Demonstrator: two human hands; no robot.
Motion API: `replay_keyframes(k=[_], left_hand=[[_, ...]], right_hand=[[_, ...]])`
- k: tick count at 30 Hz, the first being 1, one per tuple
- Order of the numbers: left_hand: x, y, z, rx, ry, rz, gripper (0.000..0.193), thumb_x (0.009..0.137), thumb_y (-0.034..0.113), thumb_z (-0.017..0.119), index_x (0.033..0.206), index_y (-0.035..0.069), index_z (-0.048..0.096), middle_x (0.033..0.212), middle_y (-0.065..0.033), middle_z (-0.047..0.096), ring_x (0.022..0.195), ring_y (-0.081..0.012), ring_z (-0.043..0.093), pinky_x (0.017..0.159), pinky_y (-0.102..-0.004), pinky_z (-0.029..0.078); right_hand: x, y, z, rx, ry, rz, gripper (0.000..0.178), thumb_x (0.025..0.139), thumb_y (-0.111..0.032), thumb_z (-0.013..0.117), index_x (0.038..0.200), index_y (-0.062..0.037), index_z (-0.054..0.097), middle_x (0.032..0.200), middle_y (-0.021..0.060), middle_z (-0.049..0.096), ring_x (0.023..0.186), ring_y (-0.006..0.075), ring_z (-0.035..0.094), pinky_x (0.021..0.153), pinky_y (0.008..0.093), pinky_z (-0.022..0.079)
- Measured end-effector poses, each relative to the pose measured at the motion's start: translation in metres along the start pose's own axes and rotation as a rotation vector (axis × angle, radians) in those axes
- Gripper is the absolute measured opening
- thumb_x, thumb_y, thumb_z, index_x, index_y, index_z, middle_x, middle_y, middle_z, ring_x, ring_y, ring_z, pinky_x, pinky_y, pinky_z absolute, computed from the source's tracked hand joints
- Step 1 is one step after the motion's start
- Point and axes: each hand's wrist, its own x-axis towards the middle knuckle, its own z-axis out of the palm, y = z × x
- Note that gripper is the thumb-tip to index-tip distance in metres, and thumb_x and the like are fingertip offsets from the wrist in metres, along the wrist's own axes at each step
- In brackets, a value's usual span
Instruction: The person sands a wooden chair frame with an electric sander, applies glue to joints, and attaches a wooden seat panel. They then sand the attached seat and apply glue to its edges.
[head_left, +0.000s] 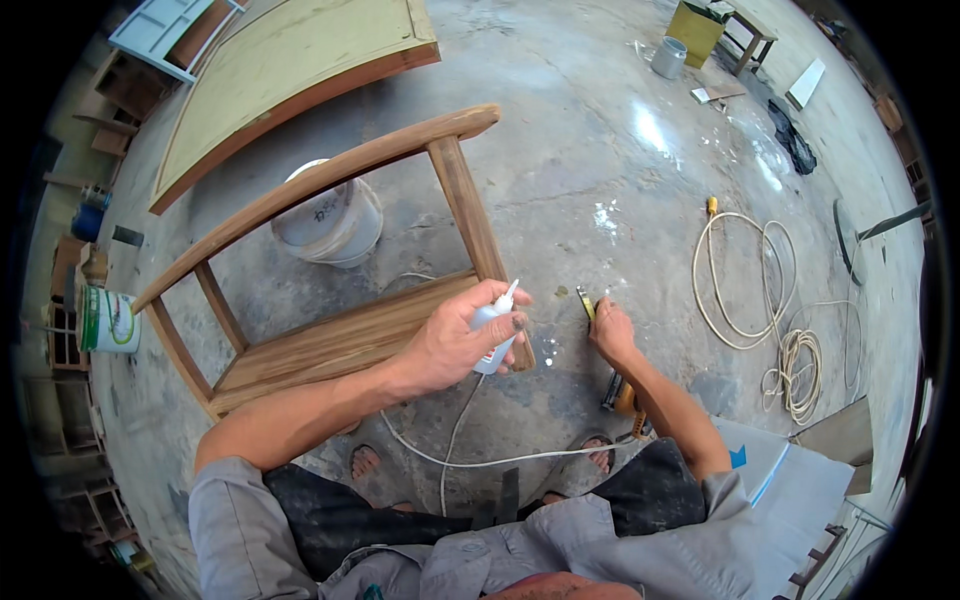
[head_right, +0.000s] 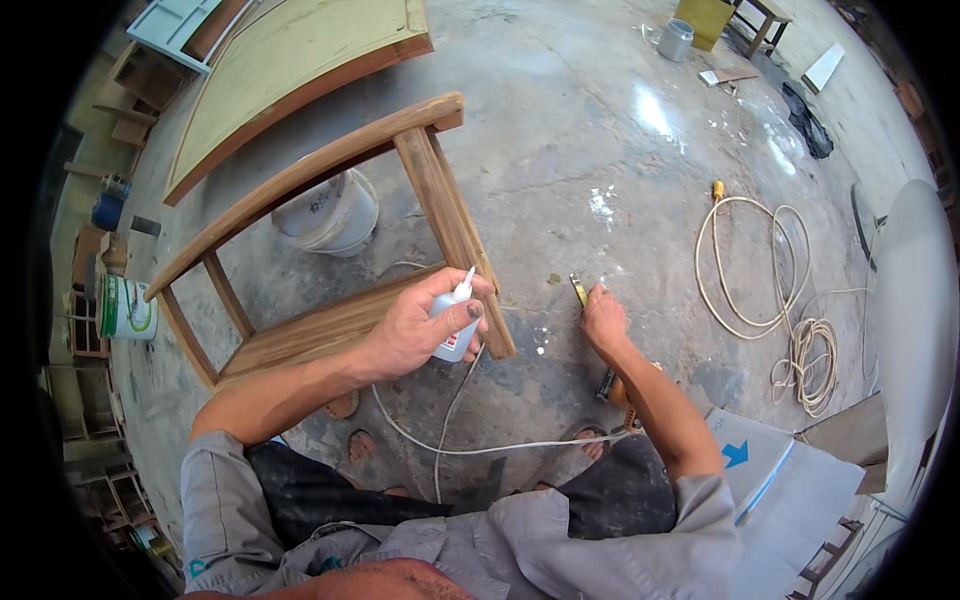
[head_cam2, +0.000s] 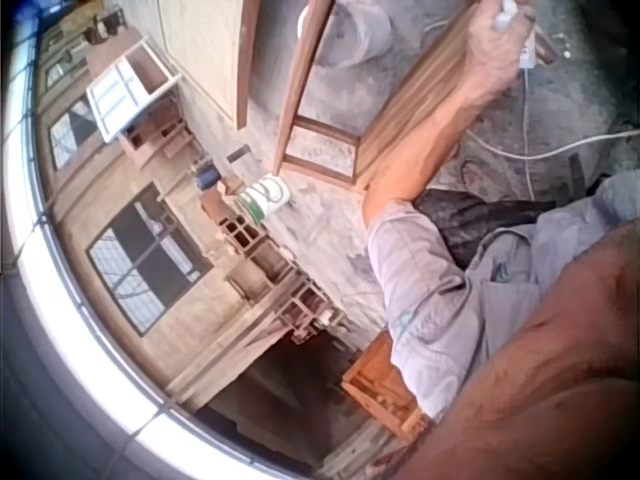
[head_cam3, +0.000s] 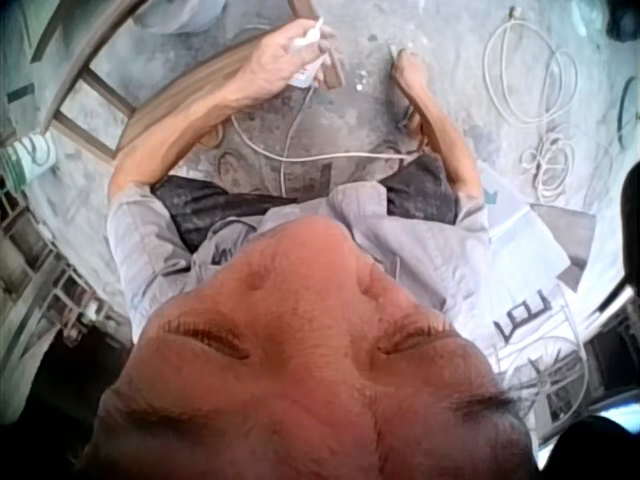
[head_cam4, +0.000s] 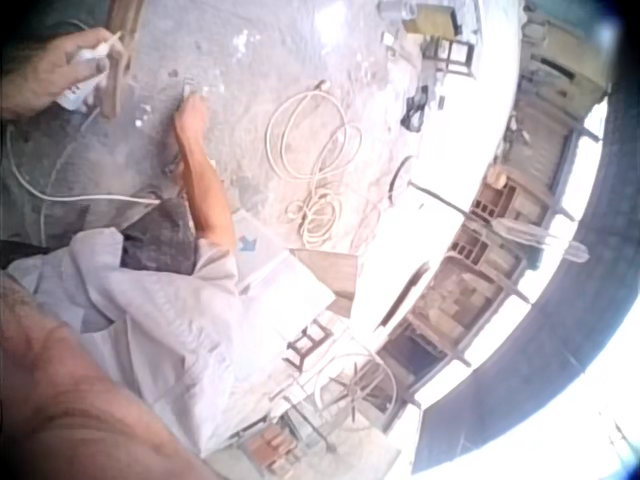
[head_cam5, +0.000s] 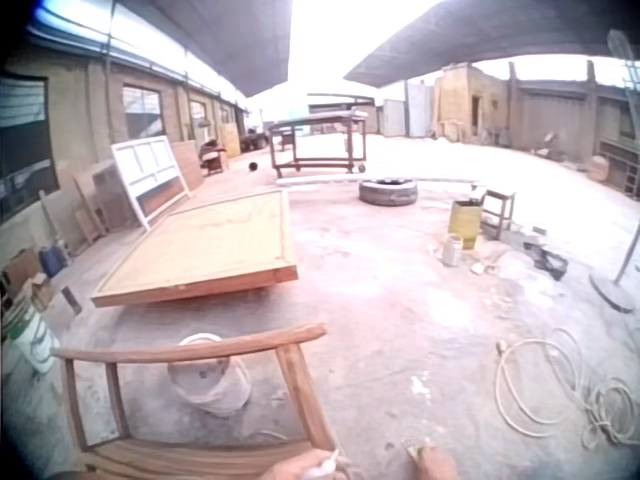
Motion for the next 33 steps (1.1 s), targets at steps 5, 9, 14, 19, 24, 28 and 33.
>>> replay_keyframes(k=[5,9,14,19,24,28,33], left_hand=[[-0.002,0.003,0.003,0.082,0.002,0.041,0.028,0.106,0.018,0.062,0.130,0.004,0.057,0.097,-0.0055,0.068,0.080,-0.0117,0.067,0.072,-0.0289,0.058],[-0.009,0.003,-0.001,0.158,0.030,0.028,0.024,0.105,0.015,0.062,0.127,0.004,0.058,0.097,-0.0049,0.067,0.080,-0.0105,0.066,0.071,-0.0278,0.057],[-0.012,0.006,-0.002,0.212,0.024,0.082,0.018,0.105,0.015,0.062,0.119,0.006,0.059,0.095,-0.0029,0.067,0.079,-0.0085,0.065,0.069,-0.0264,0.055],[-0.014,0.002,-0.001,0.358,0.000,0.219,0.017,0.103,0.016,0.062,0.117,0.006,0.059,0.086,-0.0009,0.065,0.077,-0.0083,0.061,0.066,-0.0270,0.051],[-0.025,0.006,-0.002,0.393,-0.043,0.156,0.016,0.101,0.011,0.058,0.115,0.005,0.059,0.086,-0.0040,0.063,0.073,-0.0104,0.058,0.067,-0.0301,0.048],[-0.027,0.001,-0.009,0.347,-0.102,0.177,0.017,0.104,0.012,0.052,0.118,0.004,0.058,0.093,-0.0017,0.061,0.079,-0.0086,0.059,0.070,-0.0269,0.049],[-0.024,0.001,-0.009,0.299,-0.097,0.178,0.022,0.105,0.021,0.051,0.112,0.002,0.058,0.085,-0.0044,0.060,0.073,-0.0111,0.058,0.066,-0.0297,0.048]], right_hand=[[-0.008,-0.007,-0.010,-0.006,0.029,-0.032,0.026,0.092,-0.008,0.055,0.114,0.0033,0.050,0.098,0.0302,0.061,0.084,0.0493,0.064,0.075,0.0560,0.054],[-0.022,-0.078,-0.085,0.682,0.202,-0.214,0.018,0.101,-0.008,0.047,0.117,-0.0003,0.049,0.084,0.0147,0.058,0.068,0.0289,0.058,0.062,0.0436,0.049],[-0.097,-0.188,-0.235,1.304,-0.441,-0.051,0.020,0.112,-0.021,0.038,0.120,-0.0081,0.051,0.080,0.0004,0.050,0.061,0.0086,0.044,0.052,0.0261,0.037],[-0.117,-0.219,-0.237,1.489,-0.862,0.083,0.030,0.115,-0.031,0.038,0.116,-0.0069,0.056,0.074,-0.0056,0.041,0.056,0.0053,0.034,0.048,0.0233,0.029],[-0.113,-0.219,-0.228,1.541,-0.898,0.153,0.037,0.114,-0.036,0.043,0.107,-0.0037,0.060,0.069,-0.0079,0.034,0.053,0.0034,0.026,0.046,0.0217,0.020],[-0.113,-0.220,-0.227,1.601,-0.994,0.230,0.036,0.114,-0.036,0.044,0.106,-0.0050,0.060,0.067,-0.0084,0.033,0.053,0.0035,0.026,0.045,0.0222,0.019],[-0.115,-0.220,-0.227,1.646,-0.987,0.181,0.032,0.114,-0.036,0.042,0.094,-0.0130,0.051,0.068,-0.0081,0.028,0.053,0.0045,0.022,0.045,0.0234,0.018]])
